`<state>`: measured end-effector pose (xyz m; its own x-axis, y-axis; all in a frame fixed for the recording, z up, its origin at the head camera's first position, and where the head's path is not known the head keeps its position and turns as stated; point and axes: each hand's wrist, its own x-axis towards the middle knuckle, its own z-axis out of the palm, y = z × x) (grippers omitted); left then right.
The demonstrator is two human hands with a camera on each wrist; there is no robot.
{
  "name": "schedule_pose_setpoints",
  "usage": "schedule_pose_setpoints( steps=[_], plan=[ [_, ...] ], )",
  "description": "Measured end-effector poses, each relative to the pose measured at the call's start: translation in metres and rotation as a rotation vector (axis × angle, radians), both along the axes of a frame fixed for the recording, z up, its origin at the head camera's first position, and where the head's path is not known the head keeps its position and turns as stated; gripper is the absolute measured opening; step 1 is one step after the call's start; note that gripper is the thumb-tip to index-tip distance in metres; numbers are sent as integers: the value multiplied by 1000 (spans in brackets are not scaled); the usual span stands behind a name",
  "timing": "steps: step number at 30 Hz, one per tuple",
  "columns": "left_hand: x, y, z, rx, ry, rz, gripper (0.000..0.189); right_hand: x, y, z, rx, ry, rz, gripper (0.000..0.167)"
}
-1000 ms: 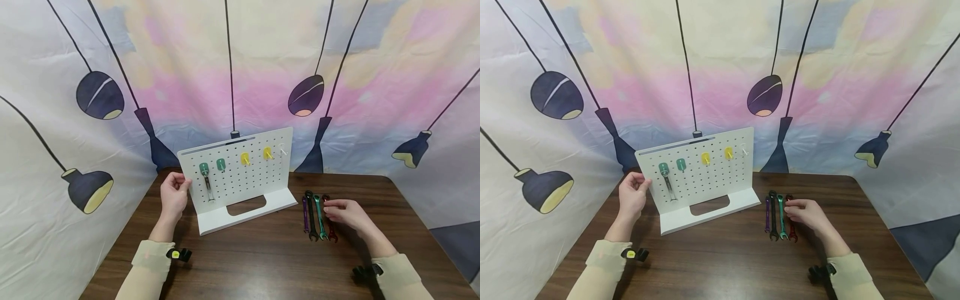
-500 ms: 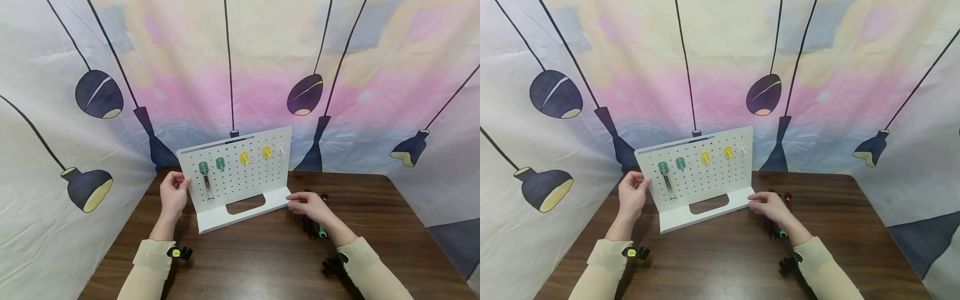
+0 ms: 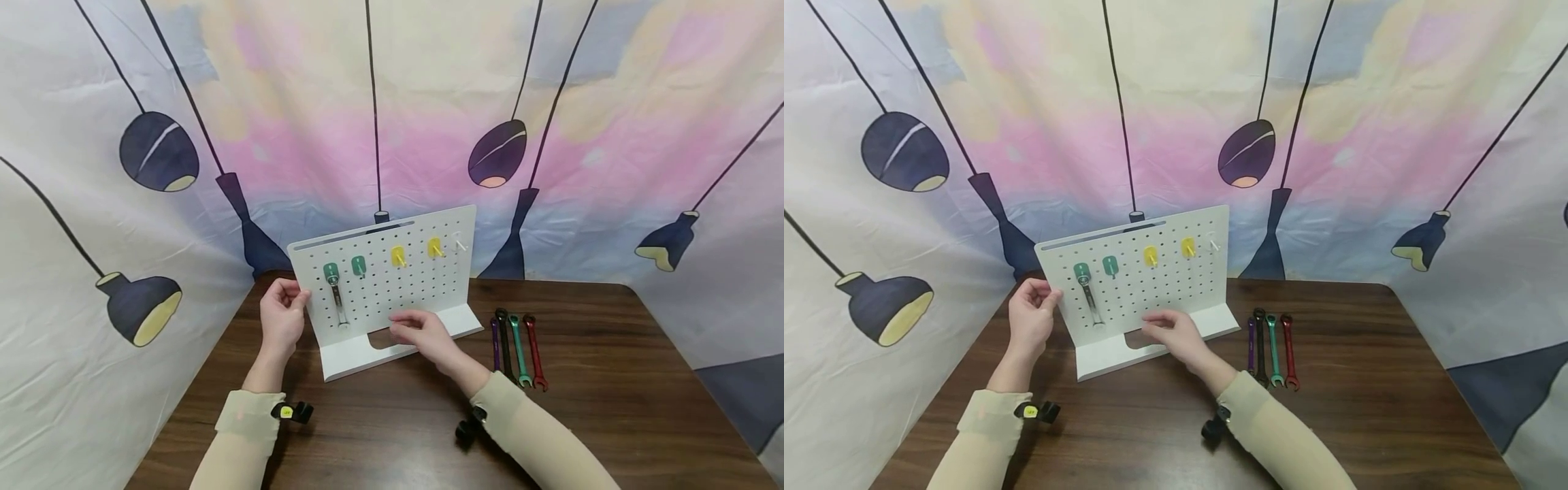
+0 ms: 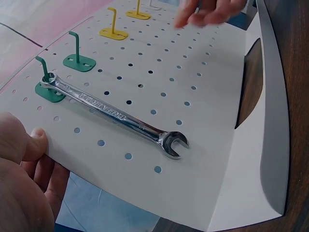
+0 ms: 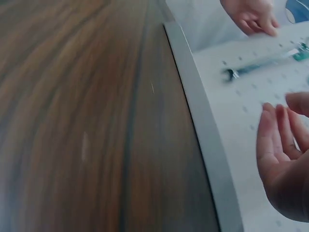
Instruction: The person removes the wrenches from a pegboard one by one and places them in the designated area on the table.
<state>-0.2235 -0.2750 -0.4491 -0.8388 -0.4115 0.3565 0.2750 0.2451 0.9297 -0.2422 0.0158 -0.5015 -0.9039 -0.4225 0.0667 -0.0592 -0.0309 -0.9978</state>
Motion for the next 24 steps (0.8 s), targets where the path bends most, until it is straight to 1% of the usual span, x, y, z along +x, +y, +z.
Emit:
schedule_pose_setpoints(
  steps=[4, 7, 14, 18, 24],
  plan=[
    [1, 1, 2, 2, 8, 2, 15, 0, -30, -3, -54, -24, -43, 38],
    [1, 1, 2, 5, 6, -2, 15, 0, -50, -4, -60, -2, -73, 35],
    [1, 1, 0, 1, 7, -8, 15, -3, -81, -2, -65, 119, -145, 29],
    [1, 1, 1, -6, 6, -5, 14, -4, -95, -3, -57, 180, -163, 28],
    [2, 1, 3, -20, -7, -1, 15, -1, -107, -3, -18, 226, -191, 28]
  ],
)
